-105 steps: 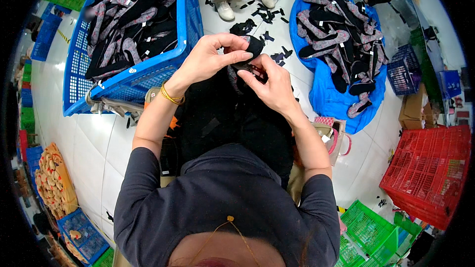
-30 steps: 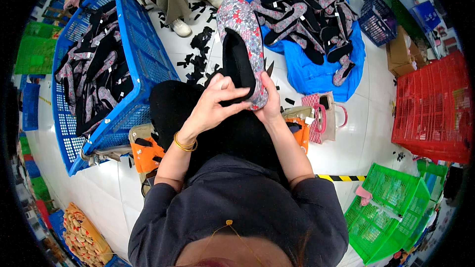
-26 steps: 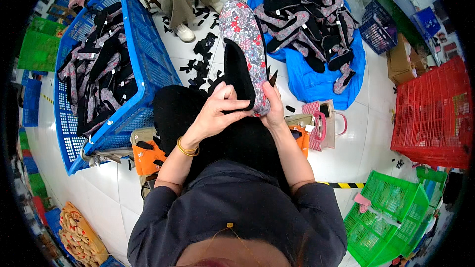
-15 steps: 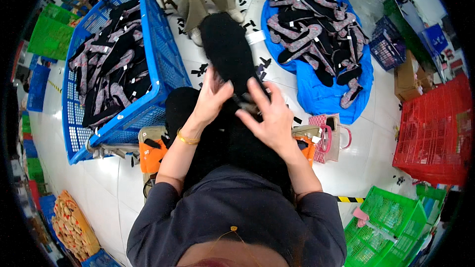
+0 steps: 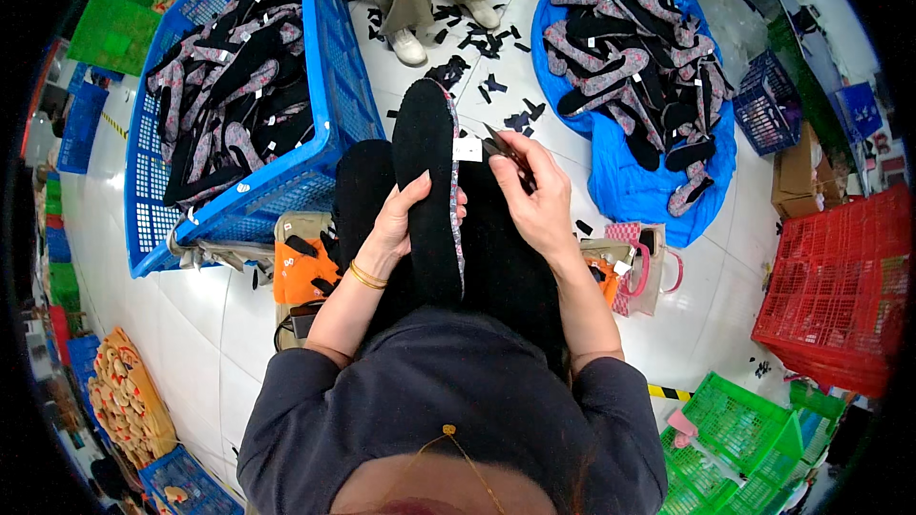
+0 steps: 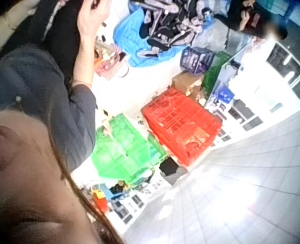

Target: The person sits on the floor and uses scissors to trim excess fabric from the edges of black shoe insoles. They pick up insoles from a blue basket, cut the patterned fabric to match the insole shape, and place the finished items into a pile on a blue tarp.

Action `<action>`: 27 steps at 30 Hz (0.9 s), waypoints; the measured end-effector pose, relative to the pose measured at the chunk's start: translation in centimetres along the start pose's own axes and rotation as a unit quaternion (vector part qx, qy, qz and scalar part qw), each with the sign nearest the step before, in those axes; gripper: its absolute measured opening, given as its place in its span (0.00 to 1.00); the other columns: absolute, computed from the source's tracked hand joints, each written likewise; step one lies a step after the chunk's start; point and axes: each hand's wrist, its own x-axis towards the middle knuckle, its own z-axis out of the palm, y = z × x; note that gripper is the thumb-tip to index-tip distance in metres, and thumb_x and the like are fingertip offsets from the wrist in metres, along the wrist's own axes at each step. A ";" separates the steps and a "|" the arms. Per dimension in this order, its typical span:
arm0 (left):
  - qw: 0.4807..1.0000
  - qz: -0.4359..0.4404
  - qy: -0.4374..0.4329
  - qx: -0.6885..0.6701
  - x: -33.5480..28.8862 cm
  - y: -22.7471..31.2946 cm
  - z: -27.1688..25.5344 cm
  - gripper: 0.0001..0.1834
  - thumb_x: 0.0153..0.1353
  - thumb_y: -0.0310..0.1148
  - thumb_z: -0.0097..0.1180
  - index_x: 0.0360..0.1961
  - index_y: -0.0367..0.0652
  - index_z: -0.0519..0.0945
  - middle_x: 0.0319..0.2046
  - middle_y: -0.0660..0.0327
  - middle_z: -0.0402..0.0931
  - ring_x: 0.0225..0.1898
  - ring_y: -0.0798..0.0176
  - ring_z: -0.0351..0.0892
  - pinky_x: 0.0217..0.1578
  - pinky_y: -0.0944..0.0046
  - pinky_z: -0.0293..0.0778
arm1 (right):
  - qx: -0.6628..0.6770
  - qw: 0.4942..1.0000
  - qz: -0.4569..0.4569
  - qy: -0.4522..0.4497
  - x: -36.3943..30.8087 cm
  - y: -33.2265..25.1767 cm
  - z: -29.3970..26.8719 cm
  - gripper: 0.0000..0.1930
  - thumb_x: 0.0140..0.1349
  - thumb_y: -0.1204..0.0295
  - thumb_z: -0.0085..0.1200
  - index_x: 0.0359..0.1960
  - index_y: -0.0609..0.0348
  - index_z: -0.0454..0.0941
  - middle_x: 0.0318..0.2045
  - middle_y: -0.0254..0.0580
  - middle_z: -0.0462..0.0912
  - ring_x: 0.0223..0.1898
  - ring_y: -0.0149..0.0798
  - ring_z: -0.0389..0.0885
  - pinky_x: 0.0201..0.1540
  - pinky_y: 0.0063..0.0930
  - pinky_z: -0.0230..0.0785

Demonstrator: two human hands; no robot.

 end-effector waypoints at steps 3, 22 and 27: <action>1.000 -0.018 0.004 -0.024 -0.5 -0.4 -0.4 0.22 0.64 0.44 0.55 0.48 0.35 0.74 0.35 0.49 0.80 0.33 0.58 0.83 0.36 0.62 0.82 | 0.015 1.000 -0.010 0.009 -0.3 1.2 1.0 0.14 0.60 0.75 0.59 0.48 0.63 0.77 0.33 0.37 0.78 0.30 0.27 0.73 0.34 0.20 0.67; 0.950 0.050 -0.032 0.306 -3.5 2.0 -0.4 0.40 0.60 0.39 0.64 0.65 0.31 0.59 0.56 0.54 0.71 0.57 0.65 0.67 0.60 0.66 0.63 | 0.139 0.964 0.167 -0.152 1.7 -0.3 1.5 0.23 0.62 0.63 0.60 0.53 0.64 0.70 0.36 0.29 0.76 0.29 0.20 0.67 0.32 0.14 0.58; 0.798 0.181 0.065 0.571 -6.7 11.3 -5.1 0.32 0.66 0.40 0.56 0.67 0.42 0.61 0.45 0.59 0.80 0.47 0.65 0.80 0.51 0.62 0.74 | 0.223 0.953 0.203 -0.012 9.5 8.7 -1.0 0.20 0.59 0.65 0.62 0.49 0.65 0.78 0.46 0.41 0.81 0.45 0.29 0.78 0.52 0.26 0.68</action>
